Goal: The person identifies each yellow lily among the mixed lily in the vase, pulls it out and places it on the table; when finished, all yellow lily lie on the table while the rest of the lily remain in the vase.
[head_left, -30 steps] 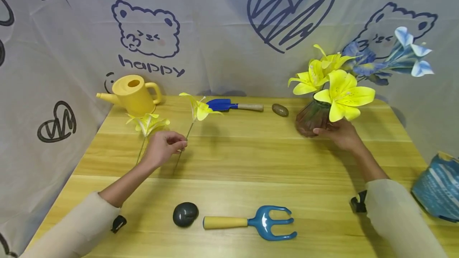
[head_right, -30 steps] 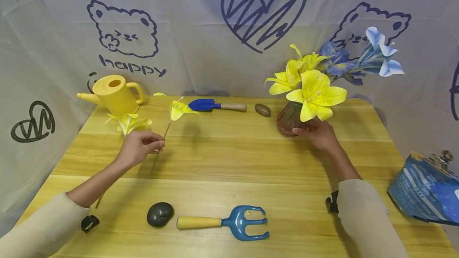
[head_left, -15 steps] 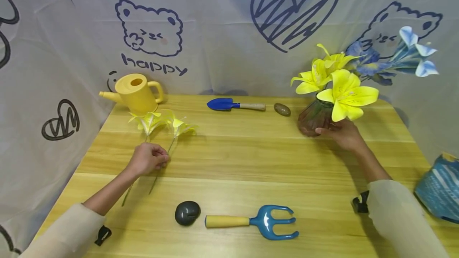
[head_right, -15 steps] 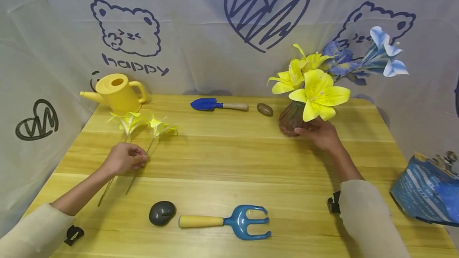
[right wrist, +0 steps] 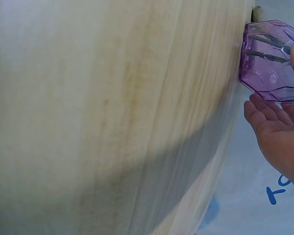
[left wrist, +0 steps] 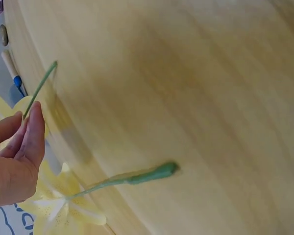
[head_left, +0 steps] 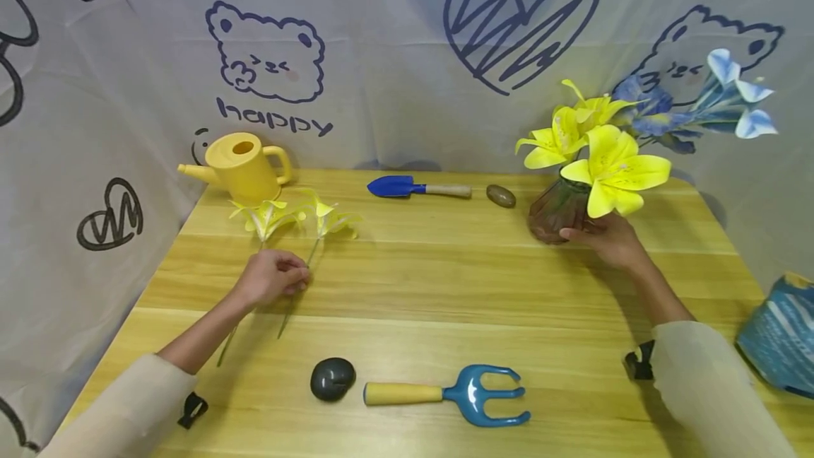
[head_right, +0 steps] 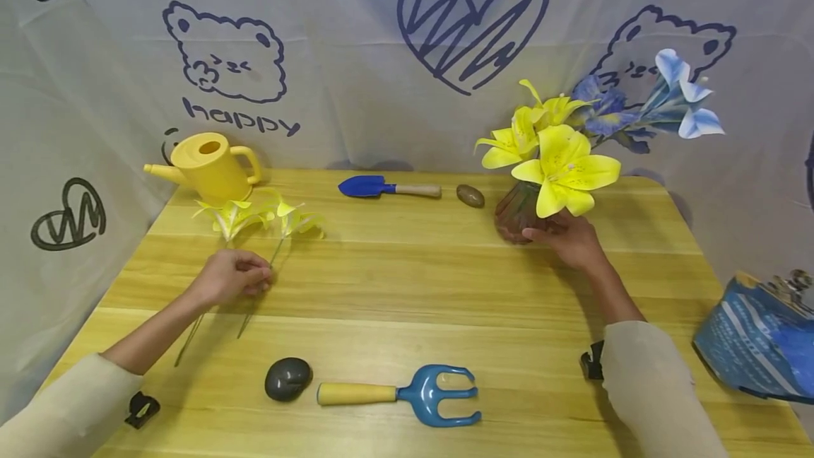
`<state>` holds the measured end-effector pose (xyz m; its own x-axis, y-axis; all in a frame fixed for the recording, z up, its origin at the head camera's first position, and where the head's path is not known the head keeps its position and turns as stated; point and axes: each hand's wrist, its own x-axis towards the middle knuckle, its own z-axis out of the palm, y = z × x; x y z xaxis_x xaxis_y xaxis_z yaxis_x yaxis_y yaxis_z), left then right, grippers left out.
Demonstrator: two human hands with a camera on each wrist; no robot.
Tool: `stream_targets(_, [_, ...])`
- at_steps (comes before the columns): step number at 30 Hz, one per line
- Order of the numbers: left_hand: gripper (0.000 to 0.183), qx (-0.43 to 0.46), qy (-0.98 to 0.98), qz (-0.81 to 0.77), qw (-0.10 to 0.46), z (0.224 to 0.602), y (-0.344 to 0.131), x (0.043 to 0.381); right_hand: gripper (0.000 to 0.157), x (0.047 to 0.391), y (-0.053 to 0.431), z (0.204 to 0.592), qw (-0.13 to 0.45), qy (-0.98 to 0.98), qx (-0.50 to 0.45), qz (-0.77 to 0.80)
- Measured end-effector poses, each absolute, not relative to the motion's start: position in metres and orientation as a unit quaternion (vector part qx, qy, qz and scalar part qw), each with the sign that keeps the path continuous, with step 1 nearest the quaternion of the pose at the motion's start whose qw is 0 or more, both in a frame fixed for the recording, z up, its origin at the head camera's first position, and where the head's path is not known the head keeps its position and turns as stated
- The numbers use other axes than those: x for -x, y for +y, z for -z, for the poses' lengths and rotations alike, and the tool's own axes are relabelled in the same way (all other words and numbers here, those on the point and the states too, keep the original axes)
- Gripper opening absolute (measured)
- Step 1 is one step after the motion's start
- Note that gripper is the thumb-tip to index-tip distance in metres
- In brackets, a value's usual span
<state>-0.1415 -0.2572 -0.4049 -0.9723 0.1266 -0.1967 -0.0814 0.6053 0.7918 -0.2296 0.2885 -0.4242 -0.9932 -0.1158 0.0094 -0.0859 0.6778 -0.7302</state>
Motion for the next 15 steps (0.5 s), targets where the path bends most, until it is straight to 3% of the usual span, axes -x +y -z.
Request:
stream_targets(3, [0.019, -0.037, 0.916, -0.39, 0.09, 0.4, -0.26, 0.141, 0.038, 0.23, 0.288, 0.425, 0.007, 0.917, 0.064, 0.395])
stream_targets(10, [0.014, -0.136, 0.951, -0.274, -0.049, 0.367, -0.241, 0.144, 0.038, 0.228, 0.287, 0.423, 0.005, 0.914, 0.065, 0.4])
stream_targets(15, [0.015, -0.171, 0.922, -0.345, -0.044, 0.335, -0.19, 0.162, 0.036, 0.23, 0.288, 0.426, -0.002, 0.912, 0.074, 0.404])
